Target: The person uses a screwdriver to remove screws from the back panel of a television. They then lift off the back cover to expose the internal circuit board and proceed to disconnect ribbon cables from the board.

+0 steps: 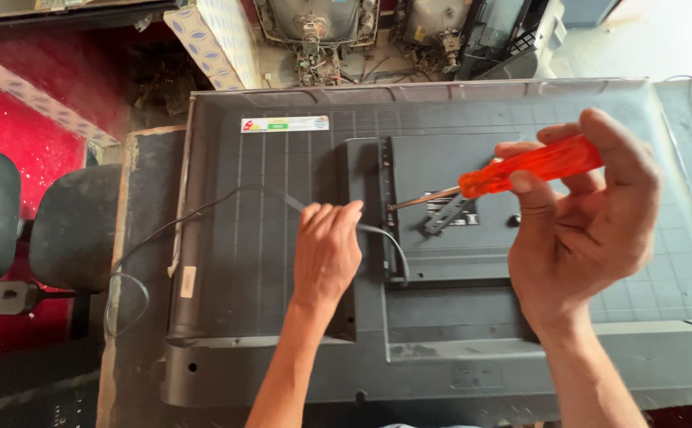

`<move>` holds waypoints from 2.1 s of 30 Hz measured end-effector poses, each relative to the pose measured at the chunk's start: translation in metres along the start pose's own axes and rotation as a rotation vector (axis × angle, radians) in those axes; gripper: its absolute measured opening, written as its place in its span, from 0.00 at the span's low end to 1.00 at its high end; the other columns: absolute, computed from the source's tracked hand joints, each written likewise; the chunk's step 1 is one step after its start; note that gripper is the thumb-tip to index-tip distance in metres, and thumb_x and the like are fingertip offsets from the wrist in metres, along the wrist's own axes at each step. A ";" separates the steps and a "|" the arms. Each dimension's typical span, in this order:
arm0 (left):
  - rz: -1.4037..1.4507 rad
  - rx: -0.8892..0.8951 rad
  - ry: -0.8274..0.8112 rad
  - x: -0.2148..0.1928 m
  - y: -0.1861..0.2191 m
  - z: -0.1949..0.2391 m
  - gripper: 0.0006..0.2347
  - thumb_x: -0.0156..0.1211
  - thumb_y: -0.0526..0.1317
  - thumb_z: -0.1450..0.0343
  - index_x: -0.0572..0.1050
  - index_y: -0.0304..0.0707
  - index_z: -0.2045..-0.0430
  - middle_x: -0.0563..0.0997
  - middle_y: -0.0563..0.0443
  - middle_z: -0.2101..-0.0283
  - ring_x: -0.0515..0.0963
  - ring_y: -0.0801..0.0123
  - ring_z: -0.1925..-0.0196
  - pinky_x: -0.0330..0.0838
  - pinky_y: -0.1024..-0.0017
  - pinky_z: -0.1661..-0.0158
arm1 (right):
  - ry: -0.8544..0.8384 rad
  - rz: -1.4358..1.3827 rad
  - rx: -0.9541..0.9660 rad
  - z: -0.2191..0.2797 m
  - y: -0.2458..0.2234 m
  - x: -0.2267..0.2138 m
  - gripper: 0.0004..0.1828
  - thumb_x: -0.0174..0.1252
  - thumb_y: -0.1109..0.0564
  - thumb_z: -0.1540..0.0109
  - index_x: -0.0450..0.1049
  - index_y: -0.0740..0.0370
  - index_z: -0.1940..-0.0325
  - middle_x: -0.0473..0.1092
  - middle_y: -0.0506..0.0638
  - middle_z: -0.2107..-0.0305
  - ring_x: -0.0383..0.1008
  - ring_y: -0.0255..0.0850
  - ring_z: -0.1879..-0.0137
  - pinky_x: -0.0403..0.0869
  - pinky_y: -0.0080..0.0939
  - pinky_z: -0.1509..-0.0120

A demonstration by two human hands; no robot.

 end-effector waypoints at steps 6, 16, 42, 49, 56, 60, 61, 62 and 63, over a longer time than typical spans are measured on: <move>0.219 -0.535 -0.135 0.009 -0.058 0.045 0.28 0.66 0.36 0.31 0.62 0.35 0.35 0.81 0.47 0.67 0.81 0.57 0.71 0.75 0.59 0.66 | -0.013 -0.012 0.058 -0.010 -0.009 0.072 0.20 0.57 0.71 0.23 0.59 0.69 0.30 0.64 0.57 0.44 0.80 0.46 0.45 0.83 0.43 0.40; 0.462 -0.660 -0.183 0.023 -0.089 0.058 0.40 0.71 0.36 0.35 0.48 0.33 0.31 0.77 0.47 0.47 0.82 0.65 0.76 0.77 0.66 0.71 | -0.095 0.101 0.093 -0.005 0.007 0.121 0.20 0.55 0.70 0.21 0.57 0.70 0.27 0.64 0.57 0.46 0.79 0.46 0.45 0.83 0.44 0.37; 0.610 -0.434 -0.046 0.005 -0.068 0.011 0.32 0.65 0.27 0.34 0.59 0.36 0.32 0.79 0.41 0.44 0.83 0.52 0.49 0.79 0.63 0.50 | -0.185 0.433 -0.040 -0.010 -0.011 0.151 0.28 0.78 0.56 0.42 0.71 0.70 0.46 0.77 0.55 0.64 0.82 0.42 0.58 0.78 0.33 0.61; 0.789 -0.162 -0.209 -0.002 -0.048 -0.032 0.17 0.55 0.27 0.26 0.71 0.38 0.41 0.83 0.40 0.48 0.83 0.49 0.45 0.78 0.64 0.50 | -0.377 0.058 0.267 -0.030 0.004 0.153 0.16 0.62 0.63 0.38 0.73 0.65 0.46 0.79 0.52 0.57 0.83 0.39 0.55 0.81 0.34 0.50; 0.782 -0.169 -0.421 0.018 -0.050 -0.043 0.16 0.54 0.29 0.27 0.74 0.42 0.44 0.85 0.39 0.58 0.86 0.51 0.58 0.78 0.66 0.56 | -0.415 0.168 0.012 -0.044 -0.003 0.154 0.29 0.70 0.59 0.39 0.73 0.50 0.33 0.77 0.50 0.54 0.82 0.36 0.52 0.80 0.35 0.50; 0.686 -0.219 -0.253 0.018 -0.060 -0.043 0.05 0.64 0.32 0.26 0.78 0.38 0.58 0.88 0.43 0.60 0.90 0.63 0.55 0.81 0.70 0.58 | -0.447 -0.008 0.285 -0.039 0.013 0.151 0.29 0.55 0.65 0.38 0.68 0.49 0.32 0.76 0.47 0.47 0.82 0.35 0.50 0.76 0.34 0.61; 0.686 -0.259 -0.240 0.019 -0.064 -0.041 0.08 0.65 0.32 0.28 0.79 0.39 0.57 0.88 0.44 0.62 0.90 0.65 0.58 0.81 0.71 0.60 | -0.427 0.073 0.214 -0.040 0.008 0.149 0.31 0.62 0.62 0.40 0.70 0.50 0.33 0.76 0.50 0.50 0.81 0.38 0.50 0.77 0.37 0.56; 0.686 -0.300 -0.226 0.020 -0.067 -0.038 0.10 0.66 0.32 0.30 0.81 0.41 0.56 0.88 0.45 0.65 0.90 0.67 0.60 0.80 0.71 0.61 | -0.406 0.153 0.142 -0.041 0.003 0.149 0.34 0.69 0.60 0.43 0.72 0.52 0.33 0.76 0.52 0.52 0.79 0.41 0.51 0.78 0.40 0.52; 0.722 -0.232 -0.241 0.020 -0.060 -0.039 0.11 0.63 0.30 0.29 0.79 0.38 0.53 0.87 0.45 0.64 0.88 0.66 0.61 0.80 0.70 0.59 | -0.384 0.236 0.069 -0.041 -0.001 0.148 0.37 0.76 0.57 0.46 0.74 0.53 0.33 0.76 0.54 0.55 0.78 0.43 0.52 0.79 0.43 0.48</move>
Point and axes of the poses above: each hand's wrist, its own z-axis away from the middle knuckle, its own x-axis out of the palm, y = z × x, the point moved 8 cm from there along -z, towards the middle knuckle
